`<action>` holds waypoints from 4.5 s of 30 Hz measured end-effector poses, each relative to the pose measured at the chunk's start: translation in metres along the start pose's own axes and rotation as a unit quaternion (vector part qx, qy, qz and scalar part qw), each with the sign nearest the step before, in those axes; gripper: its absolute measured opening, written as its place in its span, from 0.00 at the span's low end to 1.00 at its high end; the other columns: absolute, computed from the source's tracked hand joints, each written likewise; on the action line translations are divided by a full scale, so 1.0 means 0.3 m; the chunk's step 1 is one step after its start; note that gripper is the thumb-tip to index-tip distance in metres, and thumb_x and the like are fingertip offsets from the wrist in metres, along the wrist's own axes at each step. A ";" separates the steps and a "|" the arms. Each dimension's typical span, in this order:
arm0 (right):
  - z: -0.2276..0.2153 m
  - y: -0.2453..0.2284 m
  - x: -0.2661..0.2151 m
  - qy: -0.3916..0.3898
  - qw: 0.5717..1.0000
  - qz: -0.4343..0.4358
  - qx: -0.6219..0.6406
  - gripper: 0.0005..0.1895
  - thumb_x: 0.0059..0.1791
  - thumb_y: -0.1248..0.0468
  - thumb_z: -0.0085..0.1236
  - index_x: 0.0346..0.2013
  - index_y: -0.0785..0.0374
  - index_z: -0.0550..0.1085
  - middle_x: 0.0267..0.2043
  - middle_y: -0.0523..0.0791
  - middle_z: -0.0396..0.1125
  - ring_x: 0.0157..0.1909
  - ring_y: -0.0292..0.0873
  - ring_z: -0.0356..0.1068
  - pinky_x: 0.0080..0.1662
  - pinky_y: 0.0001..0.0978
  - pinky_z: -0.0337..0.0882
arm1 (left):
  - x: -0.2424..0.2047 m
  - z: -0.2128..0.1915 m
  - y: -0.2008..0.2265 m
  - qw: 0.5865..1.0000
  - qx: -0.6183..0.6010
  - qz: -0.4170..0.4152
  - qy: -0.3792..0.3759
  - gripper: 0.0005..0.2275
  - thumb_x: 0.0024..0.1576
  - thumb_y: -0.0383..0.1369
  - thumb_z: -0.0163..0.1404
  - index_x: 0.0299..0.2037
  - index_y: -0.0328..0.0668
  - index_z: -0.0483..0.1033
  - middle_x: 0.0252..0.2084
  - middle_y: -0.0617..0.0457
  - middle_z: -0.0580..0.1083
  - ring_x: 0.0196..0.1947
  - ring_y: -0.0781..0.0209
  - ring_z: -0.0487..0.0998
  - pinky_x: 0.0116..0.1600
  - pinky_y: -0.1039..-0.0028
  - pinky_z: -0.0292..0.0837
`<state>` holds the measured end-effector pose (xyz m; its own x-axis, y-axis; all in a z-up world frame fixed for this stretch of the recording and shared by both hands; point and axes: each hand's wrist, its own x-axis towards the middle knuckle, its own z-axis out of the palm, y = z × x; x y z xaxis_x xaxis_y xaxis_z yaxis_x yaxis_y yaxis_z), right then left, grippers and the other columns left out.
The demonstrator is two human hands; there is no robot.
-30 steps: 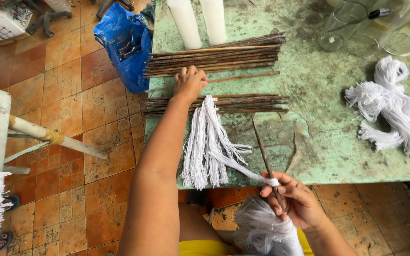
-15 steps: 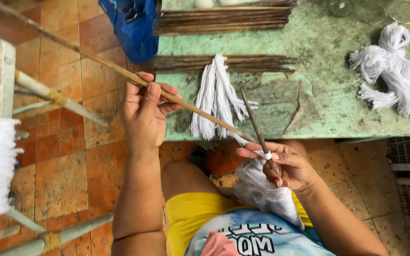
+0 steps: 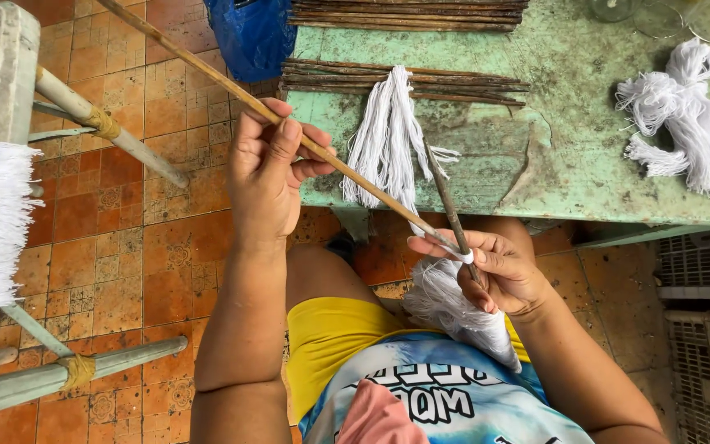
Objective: Knotting bundles of white thread onto a wooden stick to create a decorative fringe or macrame piece
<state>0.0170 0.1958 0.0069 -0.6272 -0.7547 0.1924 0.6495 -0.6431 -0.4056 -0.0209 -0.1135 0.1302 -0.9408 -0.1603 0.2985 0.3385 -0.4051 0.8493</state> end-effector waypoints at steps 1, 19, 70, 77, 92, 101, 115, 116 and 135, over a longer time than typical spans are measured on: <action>0.002 0.000 0.000 0.000 1.000 -0.001 -0.001 0.31 0.53 0.71 0.43 0.70 0.80 0.52 0.72 0.71 0.48 0.18 0.46 0.72 0.19 0.25 0.76 | 0.000 0.002 -0.002 1.000 0.000 0.001 -0.001 0.09 0.66 0.32 0.48 0.52 0.41 0.64 0.37 0.36 0.78 0.35 0.53 0.85 0.39 0.69 0.87; -0.073 0.056 0.020 0.214 0.960 -0.086 -0.156 0.24 0.55 0.61 0.50 0.61 0.75 0.67 0.33 0.69 0.71 0.12 0.60 0.70 0.10 0.35 0.69 | -0.319 0.105 -0.336 0.986 0.048 -0.092 -0.130 0.04 0.60 0.31 0.56 0.41 0.41 0.77 0.34 0.47 0.74 0.31 0.63 0.72 0.40 0.75 0.73; -0.149 -0.148 -0.191 0.377 0.741 -0.099 -0.546 0.03 0.54 0.65 0.57 0.39 0.61 0.73 0.36 0.37 0.65 0.37 0.29 0.60 0.40 0.20 0.60 | 0.419 -0.083 -0.572 0.906 0.379 -0.174 0.074 0.37 0.54 0.30 0.60 0.74 0.51 0.53 0.33 0.60 0.62 0.33 0.67 0.68 0.37 0.73 0.85; -0.029 -0.133 -0.115 0.314 0.717 -0.082 -0.617 0.06 0.53 0.67 0.60 0.38 0.69 0.76 0.33 0.46 0.60 0.38 0.38 0.64 0.41 0.33 0.69 | -0.128 0.143 -0.478 0.903 0.304 -0.141 -0.270 0.16 0.56 0.30 0.61 0.54 0.55 0.80 0.34 0.53 0.79 0.33 0.66 0.77 0.45 0.74 0.77; -0.006 -0.079 -0.080 0.292 0.745 -0.061 -0.597 0.10 0.58 0.64 0.52 0.47 0.69 0.74 0.35 0.49 0.67 0.40 0.40 0.69 0.48 0.38 0.72 | -0.278 0.166 -0.574 0.914 0.141 -0.270 -0.268 0.12 0.52 0.36 0.65 0.43 0.43 0.81 0.30 0.55 0.79 0.23 0.74 0.73 0.29 0.86 0.66; -0.083 -0.019 -0.057 0.296 0.802 -0.107 -0.508 0.11 0.59 0.63 0.48 0.48 0.70 0.72 0.31 0.49 0.69 0.25 0.40 0.72 0.32 0.32 0.75 | -0.302 0.153 -0.615 0.928 0.130 -0.286 -0.201 0.09 0.53 0.33 0.64 0.40 0.41 0.82 0.30 0.51 0.79 0.28 0.71 0.78 0.32 0.83 0.77; -0.167 0.016 -0.075 0.327 0.833 -0.155 -0.418 0.14 0.45 0.78 0.64 0.43 0.77 0.71 0.35 0.53 0.70 0.29 0.41 0.75 0.29 0.21 0.74 | -0.296 0.138 -0.537 0.902 0.272 -0.198 -0.270 0.10 0.56 0.39 0.61 0.42 0.43 0.83 0.39 0.46 0.81 0.45 0.52 0.82 0.50 0.65 0.76; -0.164 0.015 -0.069 0.329 0.832 -0.160 -0.416 0.14 0.45 0.78 0.64 0.43 0.76 0.71 0.36 0.53 0.71 0.29 0.41 0.75 0.29 0.22 0.74 | -0.295 0.149 -0.531 0.922 0.210 -0.235 -0.223 0.08 0.57 0.34 0.60 0.42 0.39 0.81 0.35 0.46 0.80 0.35 0.60 0.81 0.40 0.73 0.79; -0.134 0.001 -0.055 0.335 0.821 -0.147 -0.438 0.18 0.41 0.78 0.66 0.45 0.75 0.73 0.32 0.48 0.69 0.28 0.36 0.71 0.27 0.17 0.72 | -0.283 0.149 -0.565 0.929 0.217 -0.232 -0.189 0.06 0.55 0.32 0.60 0.37 0.38 0.82 0.23 0.49 0.75 0.19 0.70 0.73 0.20 0.82 0.73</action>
<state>0.0102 0.2131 -0.0323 -0.9879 -0.1537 -0.0181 0.0525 -0.2228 -0.9735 0.0010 0.0090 -0.0197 -0.9502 0.3010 -0.0810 -0.0651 0.0624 0.9959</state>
